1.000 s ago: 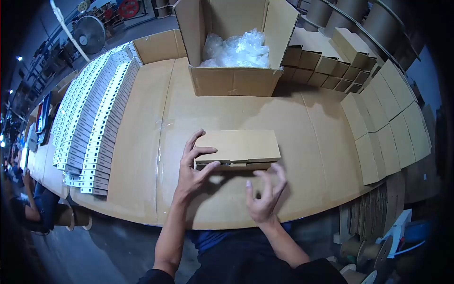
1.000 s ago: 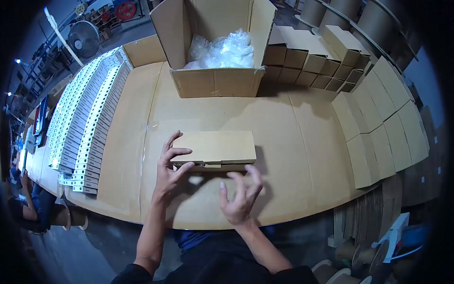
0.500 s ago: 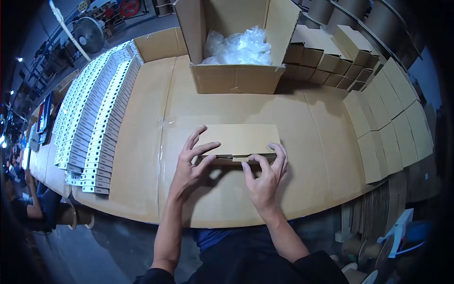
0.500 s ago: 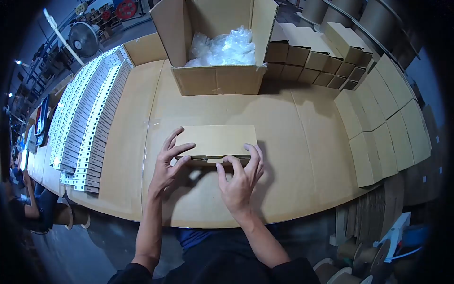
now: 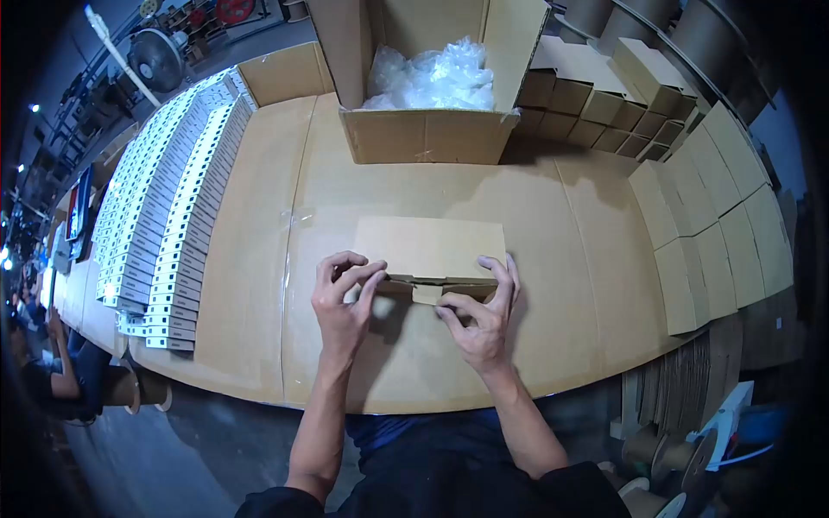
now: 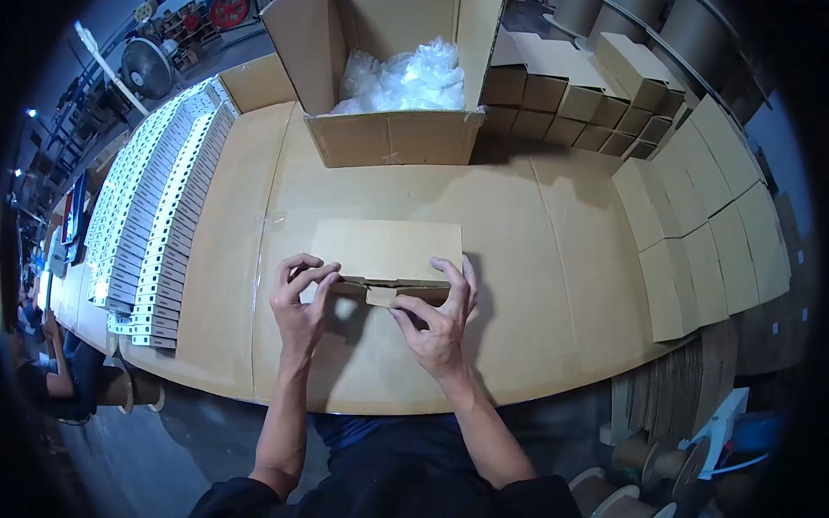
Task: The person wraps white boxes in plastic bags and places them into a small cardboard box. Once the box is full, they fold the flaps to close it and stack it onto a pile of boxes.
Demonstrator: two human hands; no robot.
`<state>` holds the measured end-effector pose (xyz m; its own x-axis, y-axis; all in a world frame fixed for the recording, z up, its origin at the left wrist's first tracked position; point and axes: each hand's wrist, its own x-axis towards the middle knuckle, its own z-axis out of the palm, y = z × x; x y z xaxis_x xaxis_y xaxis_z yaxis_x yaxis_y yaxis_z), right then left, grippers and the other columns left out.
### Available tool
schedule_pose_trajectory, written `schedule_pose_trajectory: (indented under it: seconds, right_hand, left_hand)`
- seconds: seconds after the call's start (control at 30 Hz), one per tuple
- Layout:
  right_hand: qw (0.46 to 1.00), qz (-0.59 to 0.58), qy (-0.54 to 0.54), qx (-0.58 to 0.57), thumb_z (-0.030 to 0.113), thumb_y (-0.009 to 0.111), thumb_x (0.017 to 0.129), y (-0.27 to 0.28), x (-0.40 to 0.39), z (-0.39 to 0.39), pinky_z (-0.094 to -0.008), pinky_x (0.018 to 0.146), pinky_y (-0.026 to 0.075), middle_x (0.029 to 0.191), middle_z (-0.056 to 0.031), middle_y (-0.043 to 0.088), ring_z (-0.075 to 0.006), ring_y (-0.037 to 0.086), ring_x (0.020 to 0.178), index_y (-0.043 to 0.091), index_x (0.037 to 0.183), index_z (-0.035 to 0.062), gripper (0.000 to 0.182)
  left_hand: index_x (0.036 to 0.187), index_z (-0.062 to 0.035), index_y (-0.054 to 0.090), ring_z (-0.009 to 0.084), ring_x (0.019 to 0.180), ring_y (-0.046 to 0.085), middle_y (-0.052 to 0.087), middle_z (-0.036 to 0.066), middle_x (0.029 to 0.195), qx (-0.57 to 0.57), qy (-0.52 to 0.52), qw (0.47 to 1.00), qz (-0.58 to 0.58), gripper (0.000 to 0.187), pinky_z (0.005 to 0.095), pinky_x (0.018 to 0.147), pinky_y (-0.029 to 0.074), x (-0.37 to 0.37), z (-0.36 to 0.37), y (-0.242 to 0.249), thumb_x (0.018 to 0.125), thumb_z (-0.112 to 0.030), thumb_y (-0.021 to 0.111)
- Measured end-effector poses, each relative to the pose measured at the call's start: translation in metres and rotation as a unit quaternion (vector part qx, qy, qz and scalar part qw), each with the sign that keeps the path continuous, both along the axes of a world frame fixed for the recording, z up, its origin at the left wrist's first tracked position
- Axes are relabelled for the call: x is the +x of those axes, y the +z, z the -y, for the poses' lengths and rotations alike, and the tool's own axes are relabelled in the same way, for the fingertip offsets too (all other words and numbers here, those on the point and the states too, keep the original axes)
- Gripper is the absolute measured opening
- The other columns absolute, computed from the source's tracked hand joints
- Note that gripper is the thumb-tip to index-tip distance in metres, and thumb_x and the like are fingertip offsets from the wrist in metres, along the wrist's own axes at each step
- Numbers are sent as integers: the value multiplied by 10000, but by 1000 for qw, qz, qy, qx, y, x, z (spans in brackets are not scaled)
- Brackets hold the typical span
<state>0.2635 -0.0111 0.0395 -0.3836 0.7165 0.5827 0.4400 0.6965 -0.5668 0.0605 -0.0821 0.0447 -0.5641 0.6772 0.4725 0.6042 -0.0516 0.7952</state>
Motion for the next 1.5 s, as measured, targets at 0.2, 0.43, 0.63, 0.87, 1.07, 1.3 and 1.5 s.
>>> schedule_pose_trajectory:
  seconds: [0.2, 0.43, 0.63, 0.87, 1.07, 1.3, 1.5]
  right_hand:
    - [978, -158, 36, -128, 2, 799, 780, 10, 40, -20, -418, 1014, 485, 1375, -157, 548, -321, 554, 1232, 697, 1165, 63, 404]
    - [951, -229, 60, -199, -110, 707, 850, -1, 44, -48, -301, 787, 584, 1100, -118, 658, -198, 678, 906, 723, 1005, -18, 181]
    - [969, -144, 91, -178, -118, 741, 799, -8, 61, -61, -319, 815, 585, 1136, -144, 650, -249, 691, 941, 732, 977, -10, 208]
    - [992, 38, 113, 35, 76, 839, 752, 21, 25, -45, -540, 1130, 382, 1198, -50, 702, -316, 591, 1263, 762, 979, 125, 245]
    - [994, -19, 58, 95, 154, 870, 738, -13, -8, -31, -601, 1215, 219, 1158, 28, 745, -262, 617, 1246, 782, 905, 178, 190]
    - [988, 42, 51, 138, 70, 813, 772, -4, -9, -25, -635, 1210, 212, 1150, -20, 761, -306, 641, 1234, 777, 881, 111, 122]
    - [980, 78, 107, 146, 38, 693, 831, 14, -11, -29, -519, 1010, 535, 1133, -117, 752, -361, 697, 1127, 748, 924, 2, 114]
  left_hand:
    - [984, -76, 804, 217, 935, 647, 661, 94, 986, 34, -11, 997, -75, 206, 341, 779, 537, -1, 2, -1, 793, 1, 812]
    - [982, -119, 811, 212, 922, 627, 690, 53, 955, 31, -2, 988, -151, 245, 343, 783, 516, -7, -1, 0, 764, -9, 831]
    - [978, -111, 816, 208, 940, 628, 690, 65, 968, 18, 5, 990, -138, 221, 344, 796, 518, -4, 1, -2, 787, 0, 810]
    - [985, -82, 749, 292, 1116, 658, 691, 68, 1047, 32, -81, 969, -231, 252, 480, 1000, 514, 13, -5, -2, 753, -67, 847]
    - [963, -110, 761, 274, 1096, 661, 706, 36, 1016, 67, -65, 954, -286, 231, 461, 942, 529, 18, -12, -10, 754, -118, 859]
    - [937, -105, 749, 260, 1066, 676, 708, 36, 1012, 63, -75, 941, -324, 149, 437, 948, 527, 21, -14, -7, 802, -129, 808]
    - [915, -95, 707, 216, 866, 675, 677, 37, 858, -44, -144, 915, -375, 126, 373, 817, 529, 13, -18, 32, 806, -91, 769]
